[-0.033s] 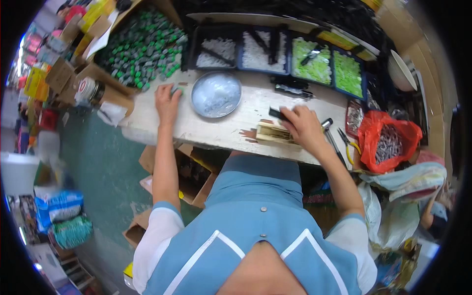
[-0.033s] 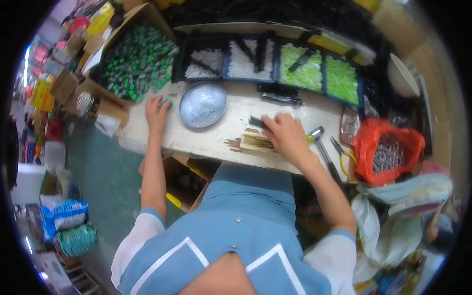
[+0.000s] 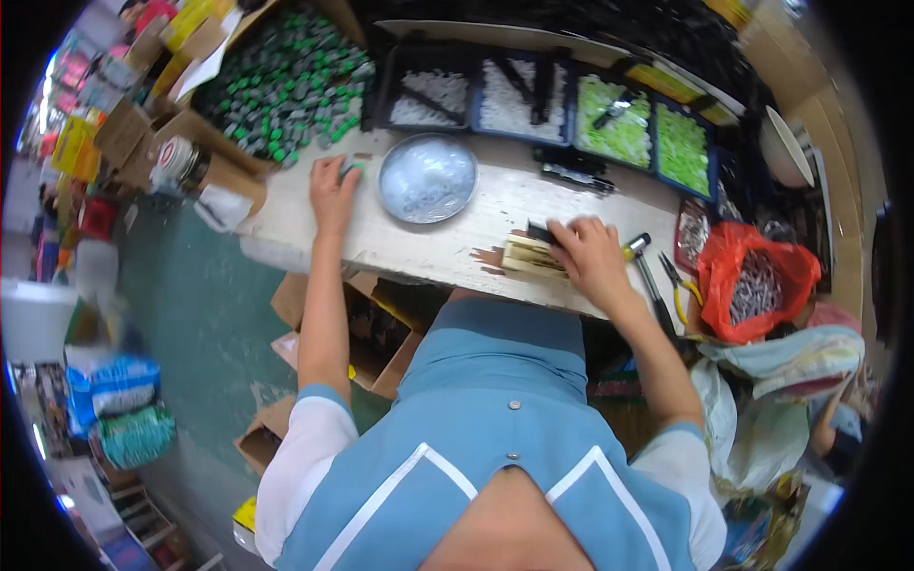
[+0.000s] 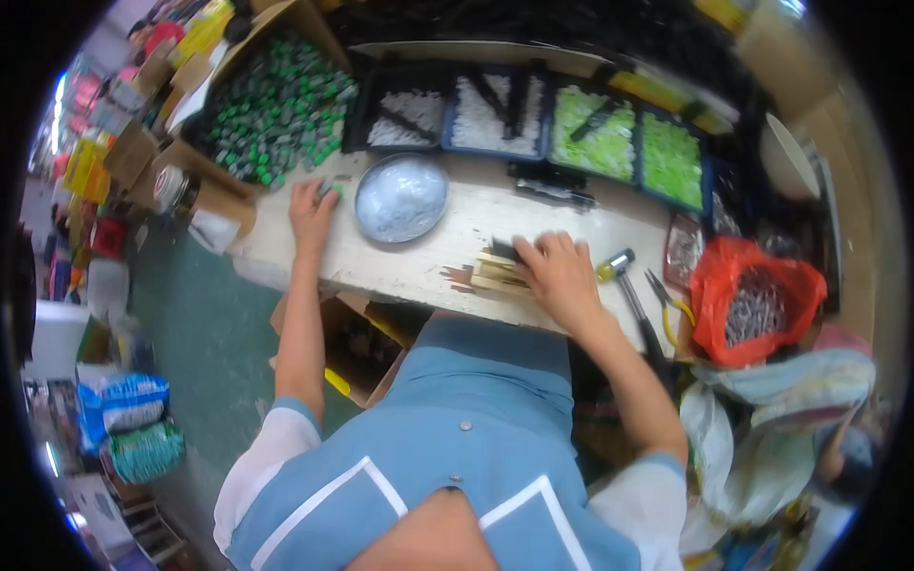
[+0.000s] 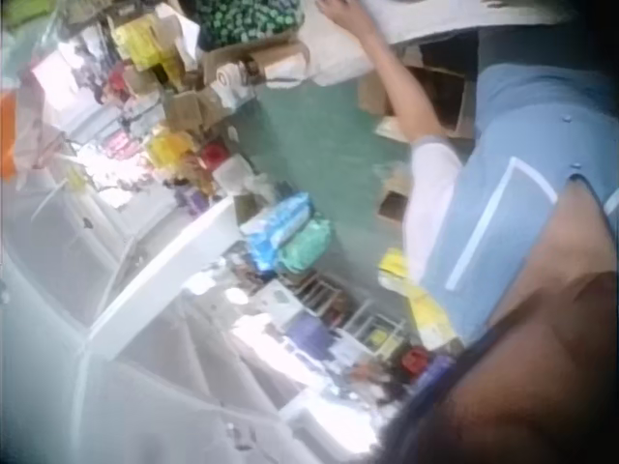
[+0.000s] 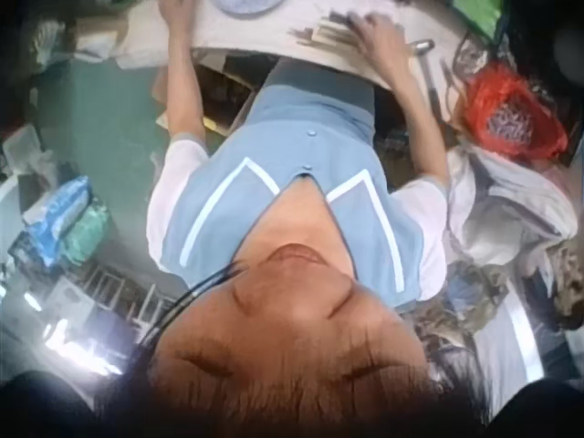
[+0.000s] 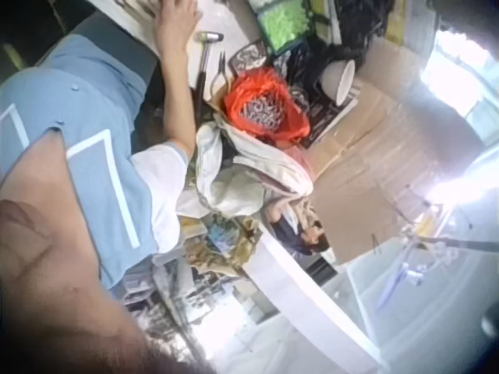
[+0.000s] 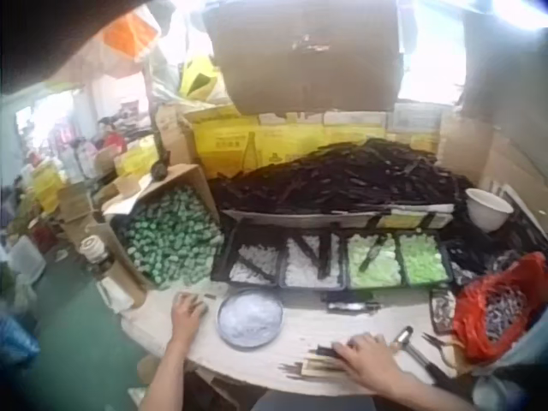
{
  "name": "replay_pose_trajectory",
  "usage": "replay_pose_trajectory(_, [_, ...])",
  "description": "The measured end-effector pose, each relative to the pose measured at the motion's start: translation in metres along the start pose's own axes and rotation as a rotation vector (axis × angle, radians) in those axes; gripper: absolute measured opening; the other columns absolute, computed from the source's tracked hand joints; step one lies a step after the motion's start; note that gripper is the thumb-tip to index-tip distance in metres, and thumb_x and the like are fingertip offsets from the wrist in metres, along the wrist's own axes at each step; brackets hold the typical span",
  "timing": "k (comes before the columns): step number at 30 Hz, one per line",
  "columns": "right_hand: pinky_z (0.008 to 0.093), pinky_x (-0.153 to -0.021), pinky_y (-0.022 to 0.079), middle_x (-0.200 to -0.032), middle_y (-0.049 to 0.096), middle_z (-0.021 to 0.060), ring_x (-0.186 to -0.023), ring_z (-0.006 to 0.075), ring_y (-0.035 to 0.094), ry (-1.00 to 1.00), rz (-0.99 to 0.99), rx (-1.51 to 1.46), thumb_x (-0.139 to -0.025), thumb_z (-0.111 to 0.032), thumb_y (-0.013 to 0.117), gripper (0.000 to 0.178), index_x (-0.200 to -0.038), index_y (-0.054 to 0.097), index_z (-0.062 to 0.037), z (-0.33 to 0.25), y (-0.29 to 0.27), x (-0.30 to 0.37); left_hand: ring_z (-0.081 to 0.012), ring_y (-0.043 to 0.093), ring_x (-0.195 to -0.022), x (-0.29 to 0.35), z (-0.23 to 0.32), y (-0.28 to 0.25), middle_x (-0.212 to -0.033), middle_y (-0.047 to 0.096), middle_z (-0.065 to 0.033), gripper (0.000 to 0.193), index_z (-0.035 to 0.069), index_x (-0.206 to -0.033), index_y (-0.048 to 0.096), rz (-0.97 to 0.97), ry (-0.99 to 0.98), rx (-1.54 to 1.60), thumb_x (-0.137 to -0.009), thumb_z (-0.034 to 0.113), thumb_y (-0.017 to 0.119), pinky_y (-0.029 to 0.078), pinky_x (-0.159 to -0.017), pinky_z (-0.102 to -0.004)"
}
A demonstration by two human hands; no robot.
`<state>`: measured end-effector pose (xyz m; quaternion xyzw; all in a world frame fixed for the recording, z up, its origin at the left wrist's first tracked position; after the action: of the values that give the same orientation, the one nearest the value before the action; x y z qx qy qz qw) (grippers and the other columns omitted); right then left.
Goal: Assembling small plastic components using hands, pliers, and a small hammer on a factory workbench.
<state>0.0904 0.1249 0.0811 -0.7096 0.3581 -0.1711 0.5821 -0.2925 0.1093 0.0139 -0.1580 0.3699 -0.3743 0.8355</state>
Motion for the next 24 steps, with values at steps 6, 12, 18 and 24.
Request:
replay_pose_trajectory(6, [0.0456,-0.091,0.028,-0.129,0.044,0.0054,-0.110,0.0226,0.044,-0.013,0.034,0.122,-0.081,-0.017,0.057,0.045,-0.124,0.047,-0.0097,-0.019,0.035,0.034,-0.0195,0.053,-0.079,0.015,0.021,-0.004,-0.096,0.046,-0.0073,0.032,0.005,-0.098,0.063,0.085,0.014,-0.023,-0.067,0.007,0.071,0.047,-0.067,-0.0301])
replay_pose_trajectory(12, [0.0536,-0.102,0.018,-0.140,0.033,0.0011,-0.125,0.0190,0.035,-0.044,-0.046,0.202,-0.088,-0.020,0.047,0.046,-0.132,0.037,-0.0091,-0.028,0.056,0.028,-0.0228,0.051,-0.081,0.013,0.022,0.008,-0.094,0.044,-0.0069,0.024,0.007,-0.089,0.064,0.012,0.064,-0.249,-0.067,0.011,0.071,0.046,-0.066,-0.0335])
replay_pose_trajectory(18, [0.0536,-0.103,0.016,-0.141,0.032,0.0019,-0.128,0.0188,0.031,-0.064,-0.061,0.230,-0.089,-0.021,0.046,0.047,-0.133,0.035,-0.0083,-0.028,0.059,0.027,-0.0265,0.049,-0.091,-0.004,0.034,0.017,-0.096,0.046,-0.0080,0.015,0.006,-0.074,0.063,-0.047,0.092,-0.498,-0.066,0.016,0.070,0.047,-0.065,-0.0376])
replay_pose_trajectory(24, [0.0480,-0.105,0.014,-0.141,0.033,0.0003,-0.127,0.0181,0.032,-0.056,-0.037,0.145,-0.084,-0.022,0.053,0.051,-0.131,0.039,-0.0106,-0.027,0.057,0.027,-0.0300,0.053,-0.085,0.017,0.034,0.009,-0.095,0.048,-0.0109,0.017,0.003,-0.080,0.062,-0.171,0.076,-0.487,-0.066,0.011,0.068,0.046,-0.067,-0.0397])
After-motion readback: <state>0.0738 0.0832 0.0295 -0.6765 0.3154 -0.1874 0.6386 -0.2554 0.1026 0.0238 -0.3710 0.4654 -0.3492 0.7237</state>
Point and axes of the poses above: each hand's wrist, its own x-axis away from the middle knuckle, its own y-axis out of the palm, z = x × y, the point moved 7 cm from there along -x, towards the middle knuckle
